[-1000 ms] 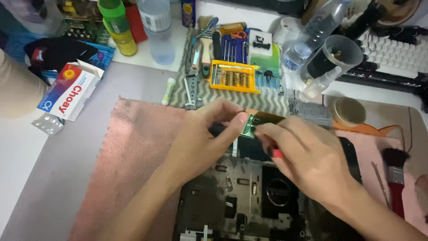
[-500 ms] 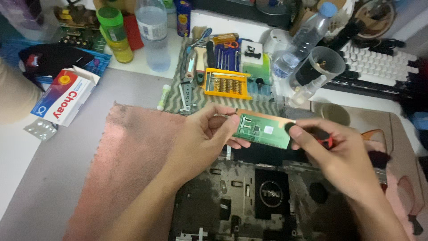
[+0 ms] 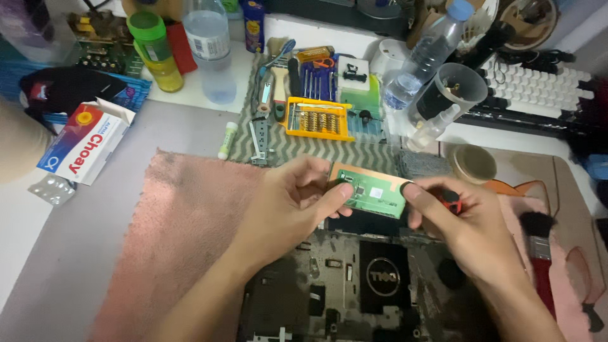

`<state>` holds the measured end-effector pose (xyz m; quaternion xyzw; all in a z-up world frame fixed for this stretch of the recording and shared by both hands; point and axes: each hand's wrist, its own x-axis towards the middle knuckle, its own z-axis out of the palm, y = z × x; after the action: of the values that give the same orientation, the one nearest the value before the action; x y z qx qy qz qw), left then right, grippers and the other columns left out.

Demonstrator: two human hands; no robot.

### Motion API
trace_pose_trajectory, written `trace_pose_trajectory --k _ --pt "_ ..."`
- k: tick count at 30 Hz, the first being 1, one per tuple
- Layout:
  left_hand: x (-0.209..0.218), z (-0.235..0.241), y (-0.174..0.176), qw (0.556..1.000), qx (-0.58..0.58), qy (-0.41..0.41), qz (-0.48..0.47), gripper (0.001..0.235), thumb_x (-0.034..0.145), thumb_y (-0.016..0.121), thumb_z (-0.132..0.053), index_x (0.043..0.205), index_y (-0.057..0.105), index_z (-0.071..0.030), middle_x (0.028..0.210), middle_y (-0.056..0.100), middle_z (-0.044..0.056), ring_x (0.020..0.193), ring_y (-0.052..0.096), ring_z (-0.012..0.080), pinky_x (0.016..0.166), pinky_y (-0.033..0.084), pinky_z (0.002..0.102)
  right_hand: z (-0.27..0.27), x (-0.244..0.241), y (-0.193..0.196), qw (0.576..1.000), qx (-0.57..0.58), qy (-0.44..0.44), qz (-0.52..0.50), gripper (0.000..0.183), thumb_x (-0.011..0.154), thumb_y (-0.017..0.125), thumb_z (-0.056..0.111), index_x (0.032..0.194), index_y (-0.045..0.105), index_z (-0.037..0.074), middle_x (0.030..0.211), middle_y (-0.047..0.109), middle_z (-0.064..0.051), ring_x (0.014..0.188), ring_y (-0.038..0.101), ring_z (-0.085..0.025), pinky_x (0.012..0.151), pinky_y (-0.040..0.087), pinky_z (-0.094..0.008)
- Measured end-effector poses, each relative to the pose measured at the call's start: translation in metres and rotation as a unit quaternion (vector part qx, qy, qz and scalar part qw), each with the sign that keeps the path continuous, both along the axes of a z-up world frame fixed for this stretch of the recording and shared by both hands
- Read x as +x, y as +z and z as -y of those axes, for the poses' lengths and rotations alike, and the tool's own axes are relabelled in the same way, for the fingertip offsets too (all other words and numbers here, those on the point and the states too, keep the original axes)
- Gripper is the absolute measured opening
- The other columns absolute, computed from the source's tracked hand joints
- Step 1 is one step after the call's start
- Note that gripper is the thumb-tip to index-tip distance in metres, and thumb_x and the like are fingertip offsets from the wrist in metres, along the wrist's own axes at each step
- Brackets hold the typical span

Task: The person uses a red screwdriver to unscrew and remove a small green circuit board from the back of a disassembled laptop. They then remove a white plastic component from the laptop chassis and place the removed parts on the table.

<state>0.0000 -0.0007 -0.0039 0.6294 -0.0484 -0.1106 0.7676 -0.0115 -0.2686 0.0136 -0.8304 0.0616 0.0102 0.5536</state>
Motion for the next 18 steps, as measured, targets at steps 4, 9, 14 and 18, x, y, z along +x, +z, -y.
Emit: trace_pose_trajectory --k 4,9,14,18 --pt "-0.001 0.002 -0.003 0.999 0.018 0.012 0.024 0.029 0.104 0.082 -0.018 0.091 0.058 -0.008 0.085 0.068 0.004 0.077 0.078 0.0117 0.081 0.086 0.034 -0.006 -0.003 0.006 1.000 -0.014 0.018 0.015 0.019 0.108 0.080 0.014 0.106 0.091 -0.001 0.059 0.075 -0.016 0.052 0.054 -0.019 0.053 0.041 -0.033" --pt "0.001 0.002 -0.010 0.998 0.019 0.017 0.050 0.023 0.107 0.081 -0.020 0.095 0.063 -0.010 0.092 0.083 0.009 0.077 0.093 0.0226 0.058 0.066 0.025 -0.023 -0.003 0.024 0.998 0.014 -0.032 -0.043 0.031 0.112 0.068 0.014 0.112 0.087 -0.010 0.087 0.094 -0.034 0.041 0.027 -0.017 0.041 0.021 -0.032" --pt "0.000 -0.007 0.001 0.992 0.089 0.035 0.081 0.023 0.106 0.080 -0.030 0.098 0.069 -0.012 0.089 0.079 0.001 0.078 0.095 0.0188 0.063 0.069 0.027 -0.002 0.004 0.006 0.996 0.060 0.057 -0.015 0.053 0.115 0.066 0.031 0.102 0.094 -0.012 0.035 0.042 -0.011 0.036 0.022 -0.014 0.041 0.019 -0.033" --pt "0.012 -0.016 -0.010 0.980 0.093 0.007 0.178 0.017 0.105 0.080 -0.023 0.117 0.077 -0.010 0.110 0.086 0.006 0.084 0.079 0.0089 0.068 0.063 0.017 -0.018 0.014 0.025 0.991 0.115 0.016 -0.066 0.045 0.115 0.060 0.030 0.114 0.083 -0.009 0.120 0.095 -0.025 0.035 0.024 -0.013 0.036 0.019 -0.028"
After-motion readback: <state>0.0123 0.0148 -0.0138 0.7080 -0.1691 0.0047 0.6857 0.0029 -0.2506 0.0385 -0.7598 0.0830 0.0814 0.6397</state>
